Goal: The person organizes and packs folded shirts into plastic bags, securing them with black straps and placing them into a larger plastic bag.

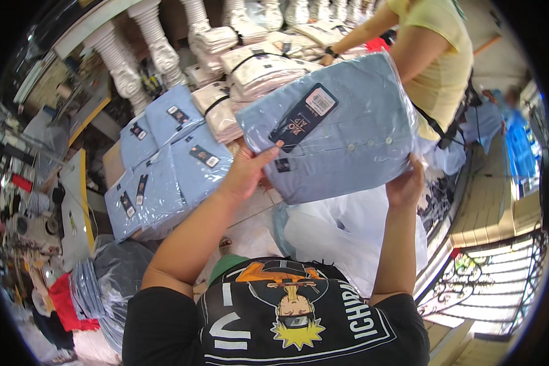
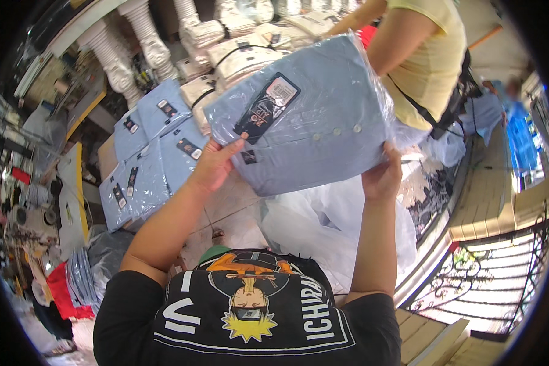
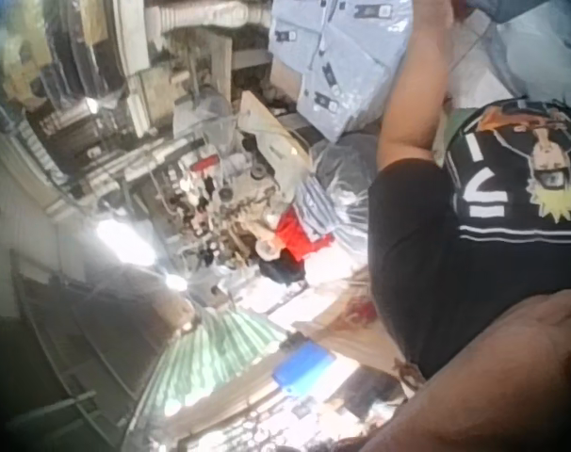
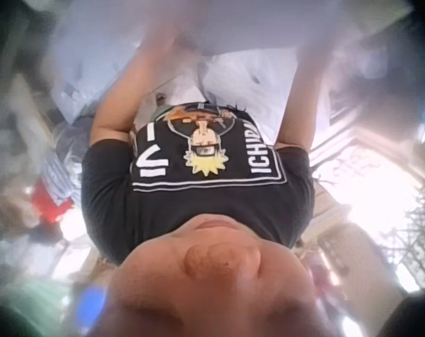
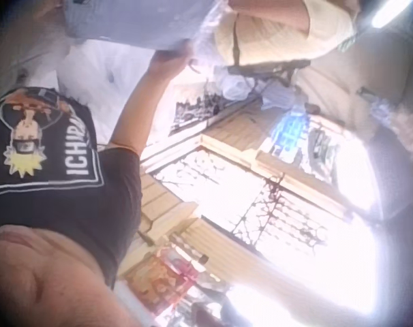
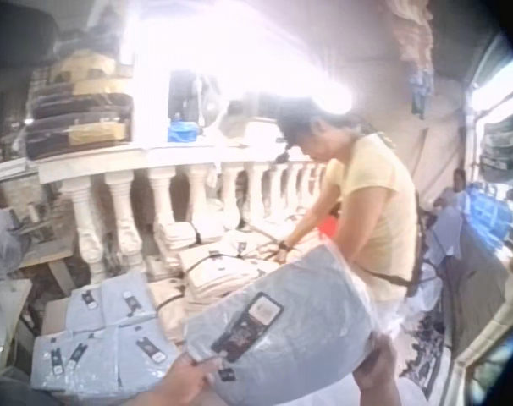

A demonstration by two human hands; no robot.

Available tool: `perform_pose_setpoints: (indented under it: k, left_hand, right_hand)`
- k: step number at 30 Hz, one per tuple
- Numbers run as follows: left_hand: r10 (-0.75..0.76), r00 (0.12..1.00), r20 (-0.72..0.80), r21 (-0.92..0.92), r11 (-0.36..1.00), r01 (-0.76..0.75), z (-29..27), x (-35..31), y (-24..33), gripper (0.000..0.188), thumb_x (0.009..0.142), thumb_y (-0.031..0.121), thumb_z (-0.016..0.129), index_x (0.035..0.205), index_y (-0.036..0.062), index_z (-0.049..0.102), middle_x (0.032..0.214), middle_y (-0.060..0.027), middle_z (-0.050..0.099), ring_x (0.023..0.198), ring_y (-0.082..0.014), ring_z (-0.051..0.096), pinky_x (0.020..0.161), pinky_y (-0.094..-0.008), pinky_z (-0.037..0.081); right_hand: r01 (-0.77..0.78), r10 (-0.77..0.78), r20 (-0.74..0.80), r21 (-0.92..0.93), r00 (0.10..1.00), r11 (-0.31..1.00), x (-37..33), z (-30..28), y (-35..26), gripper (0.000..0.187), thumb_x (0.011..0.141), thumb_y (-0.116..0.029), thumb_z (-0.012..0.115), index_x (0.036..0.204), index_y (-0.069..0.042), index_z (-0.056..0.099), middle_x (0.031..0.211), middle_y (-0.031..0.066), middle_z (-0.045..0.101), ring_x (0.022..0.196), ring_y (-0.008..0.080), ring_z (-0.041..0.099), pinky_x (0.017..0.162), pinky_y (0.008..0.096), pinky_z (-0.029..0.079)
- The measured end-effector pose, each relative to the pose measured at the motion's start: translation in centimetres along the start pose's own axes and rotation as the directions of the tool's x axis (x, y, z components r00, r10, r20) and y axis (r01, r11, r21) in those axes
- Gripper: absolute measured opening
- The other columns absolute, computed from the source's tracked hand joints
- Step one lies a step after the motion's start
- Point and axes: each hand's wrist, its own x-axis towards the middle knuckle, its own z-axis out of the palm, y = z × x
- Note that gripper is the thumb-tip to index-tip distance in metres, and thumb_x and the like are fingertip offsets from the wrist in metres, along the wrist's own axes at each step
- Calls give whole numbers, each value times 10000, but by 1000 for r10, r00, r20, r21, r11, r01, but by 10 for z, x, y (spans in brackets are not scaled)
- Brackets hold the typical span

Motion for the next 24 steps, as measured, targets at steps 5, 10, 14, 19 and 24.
perform_pose_setpoints:
  k: [5, 10, 14, 19, 24]
  left_hand:
    - [90, 994, -69, 297, 953, -65, -75, -8, 77, 287, 792, 60, 599, 1077, 41, 562, 1003, -41, 623, 908, -113, 572, 818, -276, 455]
    - [-61, 998, 0, 531, 846, 51, -114, -2, 161, 338, 777, 71, 599, 1104, 5, 545, 1020, -72, 621, 919, -120, 574, 854, -265, 429]
    - [-158, 982, 106, 673, 738, 46, -138, 14, 205, 374, 773, 56, 599, 1133, -8, 522, 1041, -92, 610, 950, -130, 579, 861, -253, 424]
    - [-228, 950, 214, 710, 704, 8, -151, 29, 237, 384, 776, 51, 591, 1147, -9, 514, 1045, -96, 609, 970, -136, 580, 861, -248, 422]
    - [-286, 931, 227, 814, 581, -21, -148, 39, 254, 398, 779, 69, 588, 1165, 5, 510, 1024, -79, 623, 942, -117, 578, 862, -243, 419]
  right_hand:
    - [-258, 302, 377, -165, 875, 952, -9, 23, 57, 542, 788, -270, 569, 1214, 28, 416, 1153, 111, 535, 1052, 211, 528, 913, 343, 408]
    - [-495, 616, 392, -371, 683, 786, -21, 51, 119, 589, 708, -183, 681, 1197, 32, 431, 1105, 81, 556, 997, 192, 547, 861, 315, 431]
    - [-511, 695, 399, -479, 598, 714, -42, 94, 158, 626, 663, -82, 708, 1219, 0, 432, 1105, 64, 556, 1028, 194, 521, 902, 319, 392]
    - [-515, 712, 319, -515, 626, 685, -51, 115, 190, 632, 652, -35, 708, 1223, -17, 437, 1107, 66, 556, 1036, 192, 512, 908, 315, 379]
    - [-546, 715, 227, -509, 661, 666, -59, 129, 202, 618, 652, -25, 710, 1209, -8, 443, 1115, 83, 553, 1037, 197, 513, 909, 317, 381]
